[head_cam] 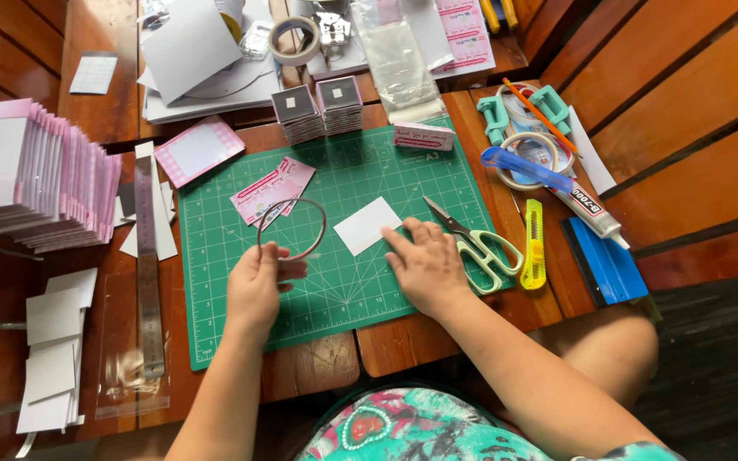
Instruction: The person assembles small rectangular paper cards by applying a strip of decorative tape to the back, folding the card in half, and trimming the tape with scissors. The person repeats this process for several cards, stacking the finished ones on the cutting mat.
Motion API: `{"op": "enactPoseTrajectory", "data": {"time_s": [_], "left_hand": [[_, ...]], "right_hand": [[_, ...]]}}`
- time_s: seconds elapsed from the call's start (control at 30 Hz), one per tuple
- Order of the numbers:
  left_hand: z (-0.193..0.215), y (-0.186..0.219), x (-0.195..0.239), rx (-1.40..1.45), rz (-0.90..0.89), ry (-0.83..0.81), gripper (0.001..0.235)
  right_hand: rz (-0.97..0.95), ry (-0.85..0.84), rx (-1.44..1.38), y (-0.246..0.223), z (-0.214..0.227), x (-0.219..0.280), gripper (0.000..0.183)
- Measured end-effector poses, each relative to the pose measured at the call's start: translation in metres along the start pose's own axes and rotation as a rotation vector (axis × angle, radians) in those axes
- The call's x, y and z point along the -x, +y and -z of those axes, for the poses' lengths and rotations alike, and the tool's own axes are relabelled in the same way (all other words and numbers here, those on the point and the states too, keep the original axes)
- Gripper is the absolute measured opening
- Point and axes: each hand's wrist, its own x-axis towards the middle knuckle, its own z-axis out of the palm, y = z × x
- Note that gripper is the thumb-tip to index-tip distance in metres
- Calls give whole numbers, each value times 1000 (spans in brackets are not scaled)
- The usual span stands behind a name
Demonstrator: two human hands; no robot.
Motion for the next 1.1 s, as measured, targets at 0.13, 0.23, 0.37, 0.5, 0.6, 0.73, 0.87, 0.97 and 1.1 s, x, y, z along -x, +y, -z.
{"op": "enactPoseTrajectory", "data": {"time_s": [0.13, 0.23, 0.37, 0.5, 0.6, 0.73, 0.87, 0.97, 1.1], "left_hand": [[43, -32, -3, -48, 45, 7, 34], [67, -36, -2, -94, 115, -23, 37], [80, -24, 0, -179, 164, -49, 36], [80, -21, -1, -150, 173, -60, 35], [84, -32, -8, -70, 162, -44, 37], [87, -40, -10, -24, 136, 6, 37], [86, -42, -8, -6, 115, 4, 37], [86, -42, -8, -6, 110, 5, 37], [85, -41, -7, -3, 104, -1, 37]], "right_hand": [[-16, 65, 39, 18, -17, -8, 44], [-8, 105, 29, 27, -24, -20, 38], [-139, 76, -167, 40, -36, -37, 32], [-190, 85, -176, 2, -16, -41, 68], [-298, -63, -200, -16, 5, -47, 91], [-441, -274, -259, -24, 31, -66, 92], [-530, -344, -264, -23, 30, -77, 84], [-550, -343, -257, -17, 20, -81, 84], [-569, -324, -290, -17, 19, -85, 84]]}}
